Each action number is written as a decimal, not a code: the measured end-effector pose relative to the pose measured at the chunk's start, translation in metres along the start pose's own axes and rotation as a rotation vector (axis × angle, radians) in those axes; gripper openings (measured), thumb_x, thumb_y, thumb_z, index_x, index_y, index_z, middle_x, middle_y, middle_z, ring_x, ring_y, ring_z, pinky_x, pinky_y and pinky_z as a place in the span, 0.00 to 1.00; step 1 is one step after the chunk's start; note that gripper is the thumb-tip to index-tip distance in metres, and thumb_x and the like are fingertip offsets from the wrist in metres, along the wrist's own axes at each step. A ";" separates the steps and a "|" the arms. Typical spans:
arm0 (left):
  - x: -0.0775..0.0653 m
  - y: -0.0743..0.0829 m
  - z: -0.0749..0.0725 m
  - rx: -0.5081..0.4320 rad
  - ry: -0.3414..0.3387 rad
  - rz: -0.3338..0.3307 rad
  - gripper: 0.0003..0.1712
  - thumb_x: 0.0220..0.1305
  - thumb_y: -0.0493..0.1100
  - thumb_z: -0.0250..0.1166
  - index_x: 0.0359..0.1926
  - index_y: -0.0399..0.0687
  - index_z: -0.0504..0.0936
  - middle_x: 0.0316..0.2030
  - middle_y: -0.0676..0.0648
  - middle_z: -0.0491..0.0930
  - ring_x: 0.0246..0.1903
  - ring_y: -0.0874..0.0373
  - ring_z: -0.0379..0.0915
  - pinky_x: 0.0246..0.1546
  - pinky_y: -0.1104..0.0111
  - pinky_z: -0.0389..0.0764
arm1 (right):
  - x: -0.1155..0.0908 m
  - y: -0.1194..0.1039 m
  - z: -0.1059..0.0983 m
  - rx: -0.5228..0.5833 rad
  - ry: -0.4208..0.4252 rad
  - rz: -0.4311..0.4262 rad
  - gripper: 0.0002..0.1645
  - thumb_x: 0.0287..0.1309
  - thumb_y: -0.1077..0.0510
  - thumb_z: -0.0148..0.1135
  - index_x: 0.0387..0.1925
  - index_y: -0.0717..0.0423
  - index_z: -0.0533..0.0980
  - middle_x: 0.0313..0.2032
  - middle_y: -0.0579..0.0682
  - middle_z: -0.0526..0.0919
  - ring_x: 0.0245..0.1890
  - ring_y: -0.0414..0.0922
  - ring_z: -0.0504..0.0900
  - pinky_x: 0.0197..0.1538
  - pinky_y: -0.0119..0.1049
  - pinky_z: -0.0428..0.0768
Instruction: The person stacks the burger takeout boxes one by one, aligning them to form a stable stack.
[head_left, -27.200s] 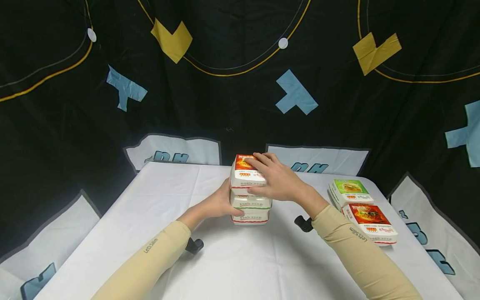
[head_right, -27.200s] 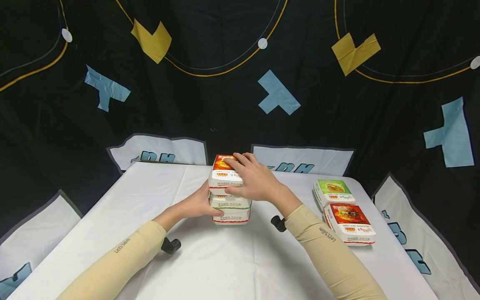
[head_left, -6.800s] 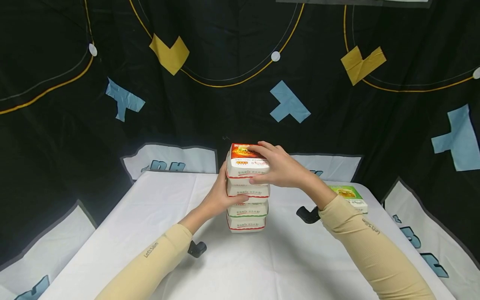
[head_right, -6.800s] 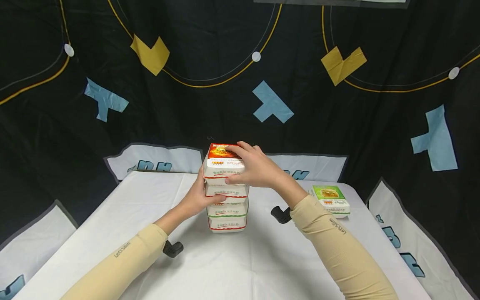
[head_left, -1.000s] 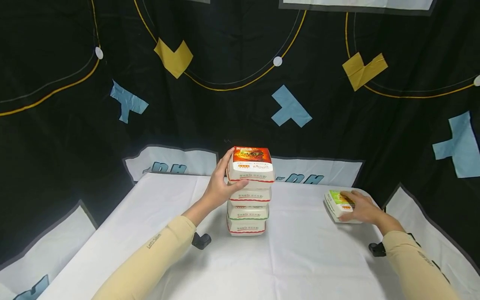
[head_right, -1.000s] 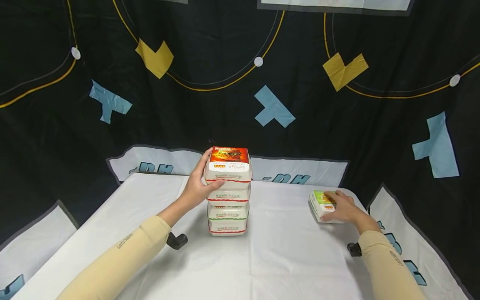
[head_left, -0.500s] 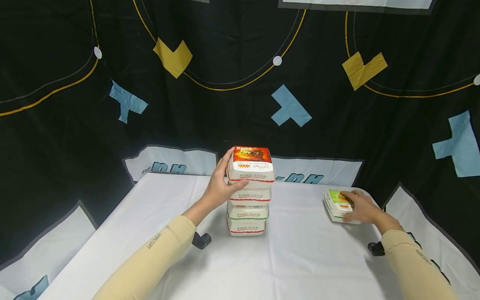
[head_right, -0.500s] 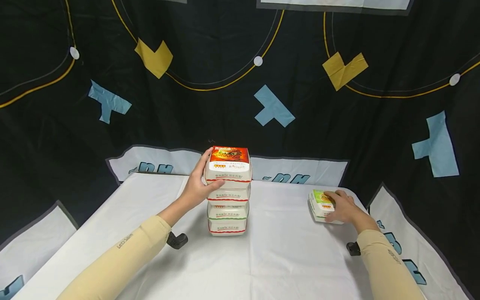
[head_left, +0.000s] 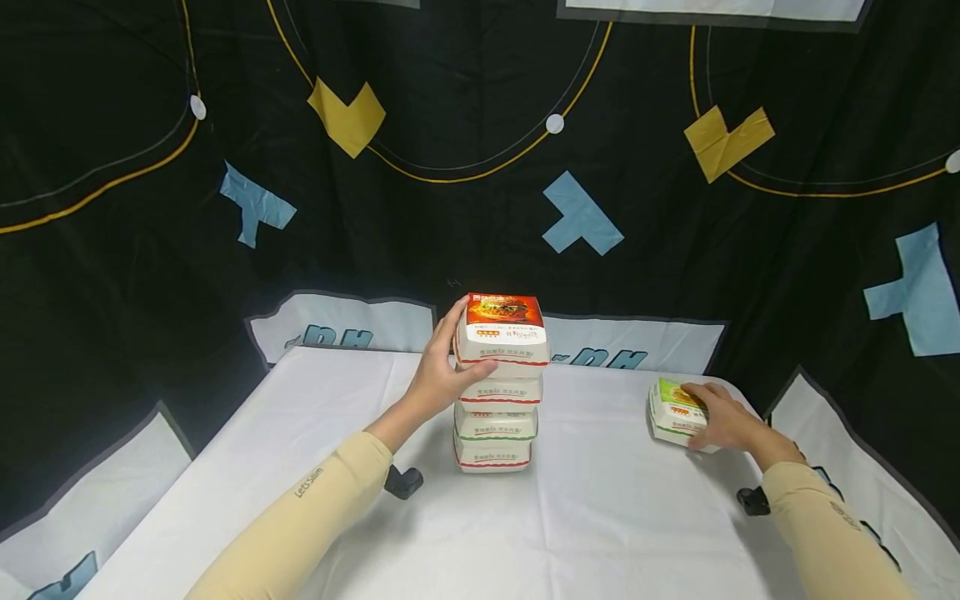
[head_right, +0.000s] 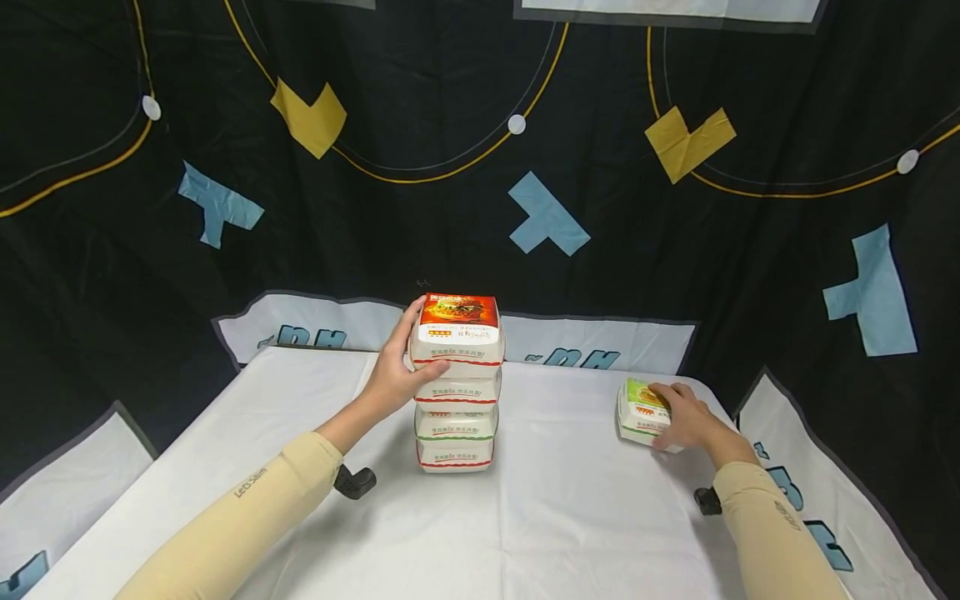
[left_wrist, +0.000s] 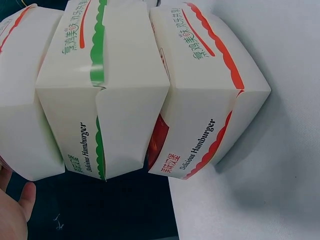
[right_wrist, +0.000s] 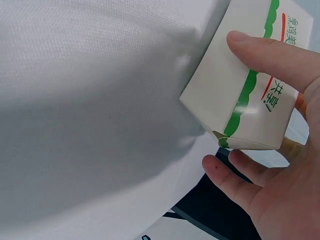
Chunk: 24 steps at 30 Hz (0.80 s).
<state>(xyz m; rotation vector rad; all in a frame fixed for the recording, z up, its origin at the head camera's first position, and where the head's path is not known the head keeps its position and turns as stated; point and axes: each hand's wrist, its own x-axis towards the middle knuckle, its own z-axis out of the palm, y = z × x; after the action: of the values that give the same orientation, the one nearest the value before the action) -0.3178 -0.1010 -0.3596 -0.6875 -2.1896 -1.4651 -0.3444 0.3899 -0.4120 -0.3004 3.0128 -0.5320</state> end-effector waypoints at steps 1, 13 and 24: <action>0.000 0.000 0.000 0.000 0.000 0.001 0.56 0.57 0.58 0.73 0.77 0.81 0.47 0.74 0.54 0.59 0.67 0.54 0.60 0.61 0.44 0.74 | 0.000 0.000 0.000 0.004 0.002 0.000 0.61 0.42 0.54 0.81 0.74 0.59 0.56 0.70 0.75 0.49 0.61 0.73 0.61 0.59 0.78 0.63; 0.000 -0.001 0.000 -0.003 0.000 0.001 0.56 0.57 0.58 0.73 0.77 0.81 0.47 0.74 0.55 0.58 0.67 0.54 0.59 0.62 0.44 0.73 | 0.006 0.007 0.008 0.095 0.003 -0.048 0.61 0.41 0.59 0.80 0.73 0.62 0.55 0.71 0.71 0.53 0.63 0.68 0.61 0.65 0.75 0.59; 0.000 0.000 0.001 -0.008 -0.002 0.002 0.56 0.57 0.58 0.73 0.77 0.80 0.46 0.74 0.54 0.58 0.67 0.54 0.60 0.61 0.45 0.75 | 0.007 0.012 0.008 0.101 -0.023 -0.055 0.64 0.41 0.59 0.79 0.76 0.59 0.53 0.73 0.74 0.46 0.65 0.71 0.57 0.64 0.78 0.58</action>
<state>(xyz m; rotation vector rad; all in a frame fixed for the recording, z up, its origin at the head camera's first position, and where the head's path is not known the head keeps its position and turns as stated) -0.3175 -0.1006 -0.3600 -0.6941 -2.1850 -1.4727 -0.3523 0.3966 -0.4234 -0.3810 2.9502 -0.6775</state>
